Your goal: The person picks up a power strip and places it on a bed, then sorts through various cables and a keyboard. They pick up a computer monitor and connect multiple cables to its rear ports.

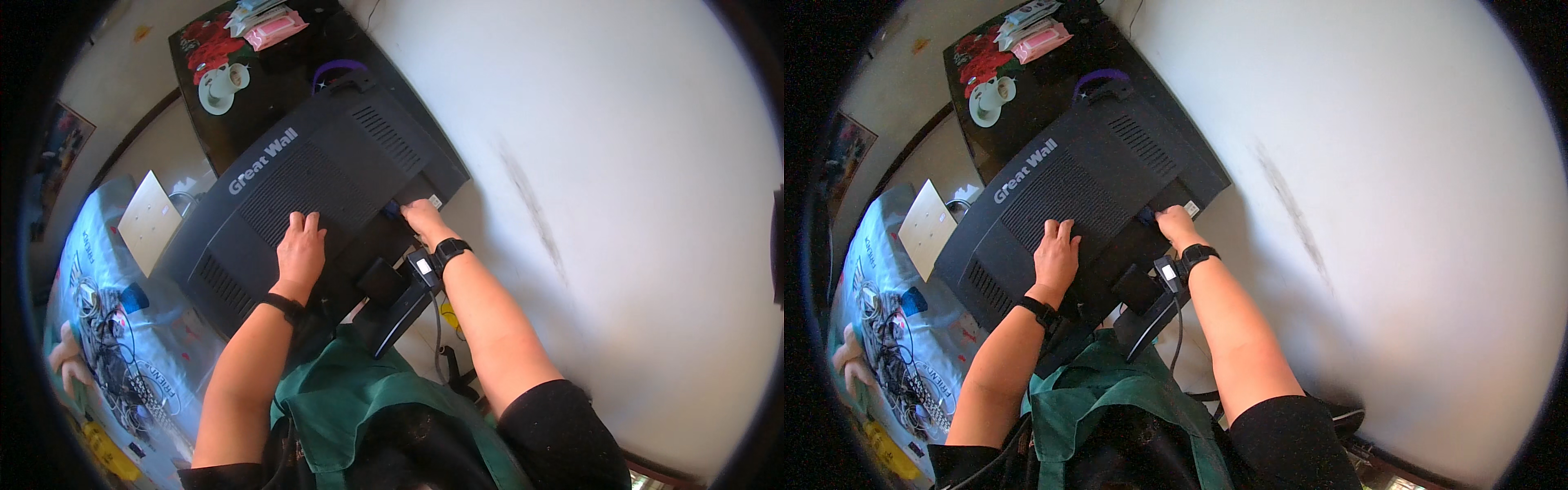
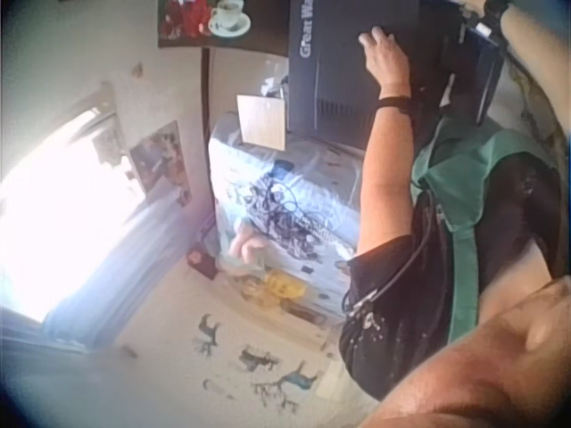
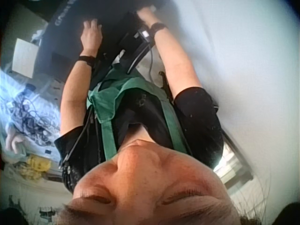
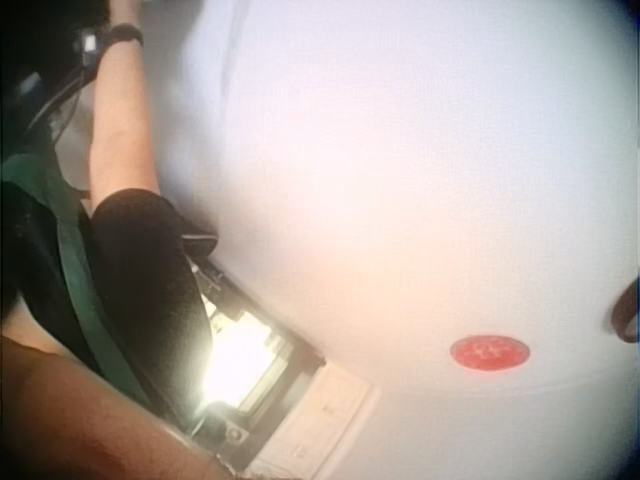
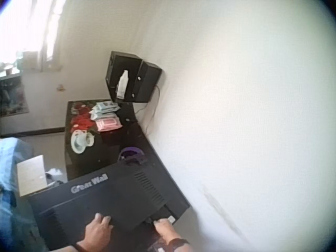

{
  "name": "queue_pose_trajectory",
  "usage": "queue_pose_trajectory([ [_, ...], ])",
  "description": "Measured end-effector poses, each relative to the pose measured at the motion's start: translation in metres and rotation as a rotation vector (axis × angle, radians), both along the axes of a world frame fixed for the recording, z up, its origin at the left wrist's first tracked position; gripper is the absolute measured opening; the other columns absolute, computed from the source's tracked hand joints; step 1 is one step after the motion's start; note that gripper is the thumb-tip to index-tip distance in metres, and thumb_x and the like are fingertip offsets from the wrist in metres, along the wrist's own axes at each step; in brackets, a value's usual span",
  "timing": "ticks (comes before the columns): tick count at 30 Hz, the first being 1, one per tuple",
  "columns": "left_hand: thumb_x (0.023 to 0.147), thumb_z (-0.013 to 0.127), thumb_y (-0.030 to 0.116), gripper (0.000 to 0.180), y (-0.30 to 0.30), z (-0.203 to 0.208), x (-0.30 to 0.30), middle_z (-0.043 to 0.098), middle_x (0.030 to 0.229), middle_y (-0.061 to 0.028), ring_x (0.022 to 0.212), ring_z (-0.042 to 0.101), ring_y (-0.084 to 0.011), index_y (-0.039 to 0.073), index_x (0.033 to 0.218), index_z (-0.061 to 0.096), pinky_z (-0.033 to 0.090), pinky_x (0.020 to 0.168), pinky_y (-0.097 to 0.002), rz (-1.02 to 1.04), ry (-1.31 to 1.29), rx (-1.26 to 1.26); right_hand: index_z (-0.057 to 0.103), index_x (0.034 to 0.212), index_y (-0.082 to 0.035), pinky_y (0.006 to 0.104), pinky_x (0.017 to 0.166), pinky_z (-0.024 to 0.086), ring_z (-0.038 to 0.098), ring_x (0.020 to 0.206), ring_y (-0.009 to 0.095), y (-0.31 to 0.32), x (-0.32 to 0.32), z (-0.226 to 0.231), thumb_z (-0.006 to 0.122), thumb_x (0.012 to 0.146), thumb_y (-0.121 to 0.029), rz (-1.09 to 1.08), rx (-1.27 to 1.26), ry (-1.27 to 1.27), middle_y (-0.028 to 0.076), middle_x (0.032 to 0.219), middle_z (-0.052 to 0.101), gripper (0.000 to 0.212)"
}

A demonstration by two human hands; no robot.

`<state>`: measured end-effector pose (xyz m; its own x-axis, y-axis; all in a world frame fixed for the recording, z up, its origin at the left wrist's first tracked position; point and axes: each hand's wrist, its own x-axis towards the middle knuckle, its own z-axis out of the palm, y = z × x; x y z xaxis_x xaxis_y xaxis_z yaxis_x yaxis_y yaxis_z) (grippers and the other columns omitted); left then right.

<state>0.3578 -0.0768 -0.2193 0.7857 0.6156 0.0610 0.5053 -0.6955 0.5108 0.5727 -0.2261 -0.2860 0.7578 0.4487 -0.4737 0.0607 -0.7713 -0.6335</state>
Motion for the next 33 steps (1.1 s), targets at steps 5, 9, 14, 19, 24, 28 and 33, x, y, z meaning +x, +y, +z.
queue_pose_trajectory([
  [5,0.080,0.055,0.014,0.026,0.000,-0.002,-0.003,0.044,0.095,-0.0119,0.077,0.055,-0.0287,0.006,0.104,0.050,0.049,0.065,-0.0347,0.020,0.014,0.020,0.061,0.084,0.003,0.0378,0.072,0.043,0.057,0.086,0.035,0.002,0.008,0.004,0.057,0.075,-0.022,0.174,0.001,0.040,0.022,0.086,0.060,0.026],
  [9,0.079,0.055,0.014,0.026,-0.002,0.001,0.000,0.045,0.095,-0.0124,0.078,0.056,-0.0283,0.006,0.103,0.051,0.049,0.065,-0.0342,0.014,0.016,0.015,0.061,0.087,0.001,0.0392,0.075,0.044,0.056,0.087,0.034,0.004,0.009,0.020,0.057,0.076,-0.024,0.357,-0.183,-0.146,0.021,0.090,0.059,0.027],
  [14,0.079,0.055,0.014,0.026,-0.002,0.001,0.001,0.045,0.096,-0.0130,0.081,0.056,-0.0279,0.005,0.104,0.051,0.050,0.065,-0.0333,0.025,0.047,0.025,0.059,0.084,0.001,0.0412,0.075,0.044,0.055,0.088,0.035,0.005,0.004,0.028,0.056,0.077,-0.022,0.428,-0.172,-0.243,0.020,0.089,0.059,0.024],
  [19,0.080,0.055,0.015,0.026,-0.002,0.000,0.003,0.045,0.097,-0.0128,0.081,0.056,-0.0277,0.006,0.104,0.051,0.050,0.066,-0.0335,0.024,0.072,0.022,0.059,0.080,0.000,0.0419,0.074,0.044,0.055,0.086,0.036,0.000,0.002,0.027,0.055,0.076,-0.021,0.474,-0.116,-0.386,0.020,0.086,0.059,0.021],
  [24,0.080,0.056,0.016,0.027,-0.002,0.000,0.002,0.045,0.097,-0.0124,0.081,0.056,-0.0278,0.006,0.104,0.051,0.050,0.066,-0.0341,0.030,0.073,0.025,0.060,0.082,-0.001,0.0415,0.073,0.044,0.056,0.084,0.034,-0.001,-0.001,0.030,0.056,0.076,-0.023,0.432,-0.171,-0.338,0.018,0.085,0.060,0.023],
  [28,0.078,0.056,0.009,0.028,0.001,0.006,0.004,0.045,0.096,-0.0130,0.081,0.055,-0.0298,0.007,0.105,0.050,0.048,0.067,-0.0368,0.064,0.059,-0.102,0.061,0.084,-0.004,0.0393,0.071,0.045,0.057,0.083,0.031,-0.005,-0.008,0.050,0.060,0.074,-0.025,0.437,-0.292,-0.146,0.014,0.083,0.061,0.024],
  [33,0.076,0.048,-0.004,0.030,0.037,0.007,0.037,0.047,0.090,-0.0149,0.080,0.052,-0.0319,0.005,0.104,0.048,0.045,0.069,-0.0376,0.151,-0.322,-0.062,0.061,0.081,-0.008,0.0380,0.068,0.046,0.058,0.080,0.029,-0.015,-0.012,0.046,0.062,0.072,-0.023,0.407,-0.227,-0.255,0.011,0.079,0.061,0.017],
])
